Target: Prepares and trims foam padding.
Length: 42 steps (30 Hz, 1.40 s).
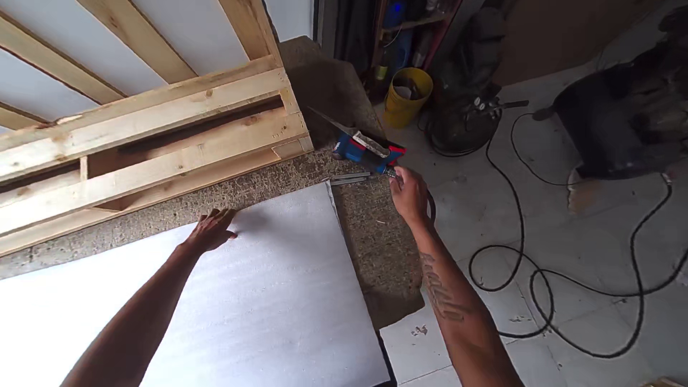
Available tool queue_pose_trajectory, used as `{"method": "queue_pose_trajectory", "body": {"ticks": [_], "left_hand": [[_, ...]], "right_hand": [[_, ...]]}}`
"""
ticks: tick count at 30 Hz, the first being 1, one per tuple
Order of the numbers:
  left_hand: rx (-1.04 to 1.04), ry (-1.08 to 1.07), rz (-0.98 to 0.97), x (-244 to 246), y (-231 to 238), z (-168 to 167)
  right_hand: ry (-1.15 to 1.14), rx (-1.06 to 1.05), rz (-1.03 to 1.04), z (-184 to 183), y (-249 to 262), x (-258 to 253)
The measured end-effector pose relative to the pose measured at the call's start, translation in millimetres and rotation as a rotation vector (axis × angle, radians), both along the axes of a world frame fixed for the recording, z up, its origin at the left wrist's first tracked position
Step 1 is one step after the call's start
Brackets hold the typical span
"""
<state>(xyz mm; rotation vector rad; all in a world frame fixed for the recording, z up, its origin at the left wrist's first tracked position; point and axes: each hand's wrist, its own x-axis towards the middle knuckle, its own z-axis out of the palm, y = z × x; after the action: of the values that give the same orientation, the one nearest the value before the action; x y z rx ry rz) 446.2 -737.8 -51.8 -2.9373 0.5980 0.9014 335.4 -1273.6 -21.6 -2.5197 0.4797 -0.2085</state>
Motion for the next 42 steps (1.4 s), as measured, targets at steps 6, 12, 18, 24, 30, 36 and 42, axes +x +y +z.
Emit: {"method": "queue_pose_trajectory", "body": {"ticks": [6, 12, 18, 24, 30, 36, 42], "left_hand": [[-0.052, -0.165, 0.127, -27.9, -6.7, -15.3], [-0.123, -0.301, 0.157, -24.5, -6.8, 12.5], [-0.311, -0.5, 0.066, 1.2, -46.2, 68.0], [-0.441, -0.523, 0.008, 42.9, -124.0, 52.3], [-0.425, -0.498, 0.12, 54.1, -166.3, 8.2], [-0.549, -0.389, -0.362, -93.8, -210.9, 16.5], [-0.48, -0.092, -0.686, -211.2, -213.4, -53.7]], "right_hand": [[0.16, -0.227, 0.308, -30.9, -2.0, 156.4], [0.24, -0.322, 0.376, -25.3, -2.3, 174.5], [-0.115, 0.028, 0.181, 31.4, -19.0, 120.5], [0.067, 0.471, -0.024, 48.7, -47.0, -98.1], [0.272, 0.523, -0.356, -5.4, -8.2, -261.3], [0.135, 0.476, -0.412, -30.8, -4.9, -271.6], [0.029, 0.447, -0.229, -12.4, -81.2, -327.5]]}}
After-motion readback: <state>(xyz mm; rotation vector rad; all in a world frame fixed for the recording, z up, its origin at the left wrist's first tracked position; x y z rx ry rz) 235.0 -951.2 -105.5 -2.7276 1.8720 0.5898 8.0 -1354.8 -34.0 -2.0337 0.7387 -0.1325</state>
